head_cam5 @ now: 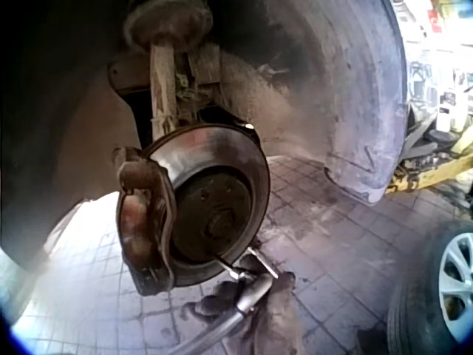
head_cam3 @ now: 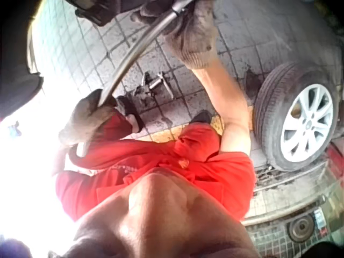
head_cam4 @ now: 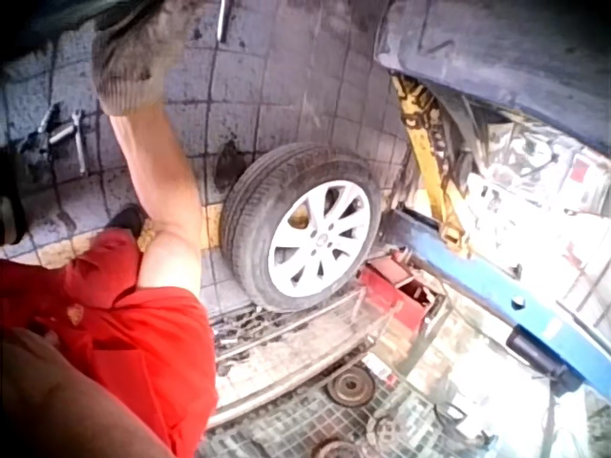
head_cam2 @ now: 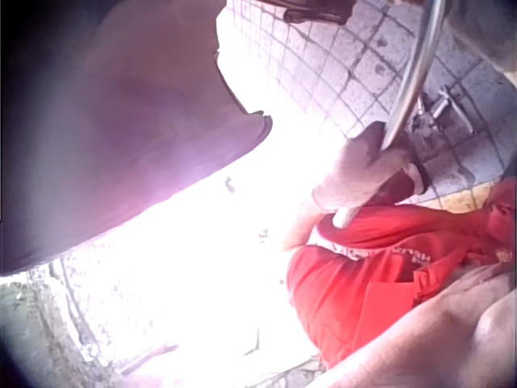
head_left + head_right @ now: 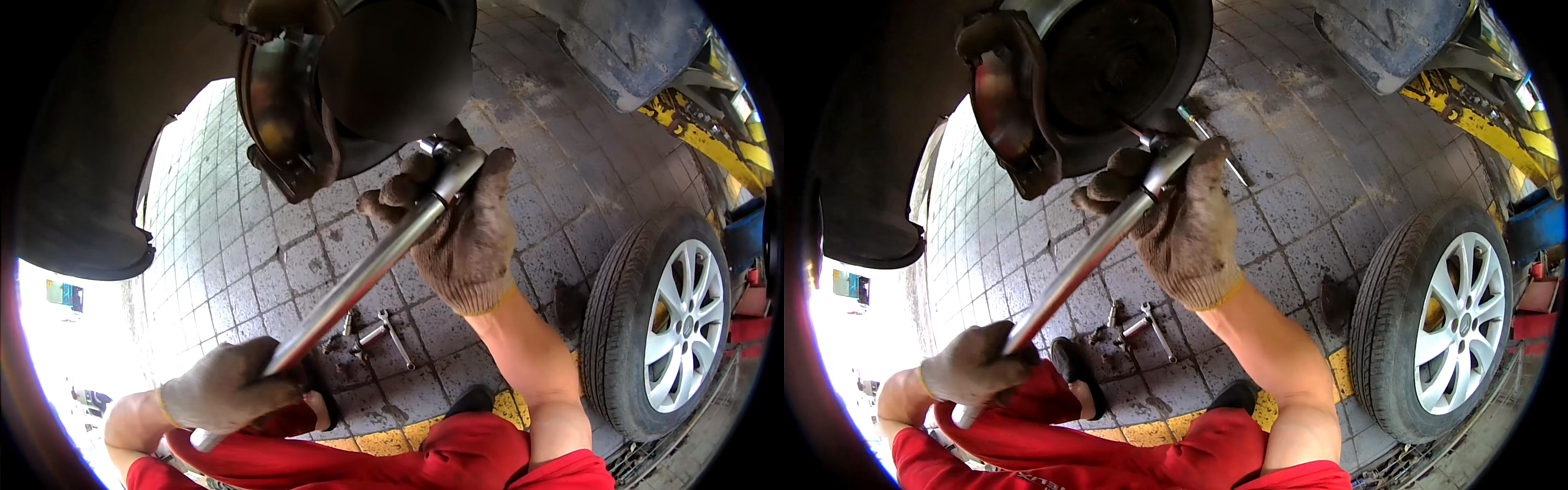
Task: The person uses a ratchet and socket to loosen and remove bolts from a car's brake caliper. After detaching the caliper, the person walks to the front of the vehicle and places the component on the engine bay.
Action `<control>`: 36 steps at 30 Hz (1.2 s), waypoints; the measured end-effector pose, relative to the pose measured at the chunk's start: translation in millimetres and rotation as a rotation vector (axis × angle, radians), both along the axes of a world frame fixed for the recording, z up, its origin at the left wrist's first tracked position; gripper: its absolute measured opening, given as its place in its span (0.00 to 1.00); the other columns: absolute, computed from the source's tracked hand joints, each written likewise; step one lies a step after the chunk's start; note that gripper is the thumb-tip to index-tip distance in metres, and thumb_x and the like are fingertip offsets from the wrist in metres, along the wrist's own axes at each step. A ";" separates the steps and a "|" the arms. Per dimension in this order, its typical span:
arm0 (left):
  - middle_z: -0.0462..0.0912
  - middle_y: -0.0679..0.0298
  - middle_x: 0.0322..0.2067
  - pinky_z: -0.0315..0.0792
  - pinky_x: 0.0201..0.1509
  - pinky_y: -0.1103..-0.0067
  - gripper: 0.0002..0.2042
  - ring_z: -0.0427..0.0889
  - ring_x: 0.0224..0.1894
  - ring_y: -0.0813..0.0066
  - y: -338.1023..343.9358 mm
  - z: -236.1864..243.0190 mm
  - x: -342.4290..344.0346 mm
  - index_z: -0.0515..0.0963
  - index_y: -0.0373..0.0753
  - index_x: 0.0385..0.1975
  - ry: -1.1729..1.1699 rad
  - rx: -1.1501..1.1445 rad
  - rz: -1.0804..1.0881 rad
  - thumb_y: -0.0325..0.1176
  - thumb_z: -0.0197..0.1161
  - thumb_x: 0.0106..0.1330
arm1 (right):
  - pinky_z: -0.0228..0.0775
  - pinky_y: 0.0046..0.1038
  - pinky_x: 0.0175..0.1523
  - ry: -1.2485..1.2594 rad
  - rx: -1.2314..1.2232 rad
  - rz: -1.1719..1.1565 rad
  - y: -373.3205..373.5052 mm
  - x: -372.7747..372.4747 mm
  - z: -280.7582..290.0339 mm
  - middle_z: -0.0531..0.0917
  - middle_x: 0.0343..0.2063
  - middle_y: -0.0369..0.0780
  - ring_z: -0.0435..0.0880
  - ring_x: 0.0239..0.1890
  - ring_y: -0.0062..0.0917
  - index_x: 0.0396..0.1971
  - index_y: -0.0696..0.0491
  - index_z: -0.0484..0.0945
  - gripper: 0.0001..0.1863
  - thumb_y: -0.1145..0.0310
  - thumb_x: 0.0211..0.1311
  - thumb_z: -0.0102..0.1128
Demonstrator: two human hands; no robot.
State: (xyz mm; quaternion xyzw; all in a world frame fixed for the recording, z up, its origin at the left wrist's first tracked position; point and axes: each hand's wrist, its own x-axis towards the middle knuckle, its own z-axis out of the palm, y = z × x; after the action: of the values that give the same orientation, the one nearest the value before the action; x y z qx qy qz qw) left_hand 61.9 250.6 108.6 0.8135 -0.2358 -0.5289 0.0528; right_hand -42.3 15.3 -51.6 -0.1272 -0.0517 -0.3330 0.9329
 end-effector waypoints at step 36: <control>0.86 0.50 0.48 0.81 0.51 0.73 0.22 0.88 0.47 0.65 -147.4 -58.3 84.8 0.70 0.25 0.60 -0.774 -1.434 -0.095 0.34 0.60 0.74 | 0.43 0.20 0.07 0.136 0.238 0.097 -5.4 8.5 13.4 0.56 0.10 0.25 0.49 0.06 0.13 0.49 0.42 0.81 0.18 0.45 0.75 0.56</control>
State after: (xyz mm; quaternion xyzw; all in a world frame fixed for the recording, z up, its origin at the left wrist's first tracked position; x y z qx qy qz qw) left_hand 146.7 103.1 50.3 0.6962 -0.5527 0.0673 0.4530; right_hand -33.8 9.8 -38.2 -0.0350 0.0453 -0.2820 0.9577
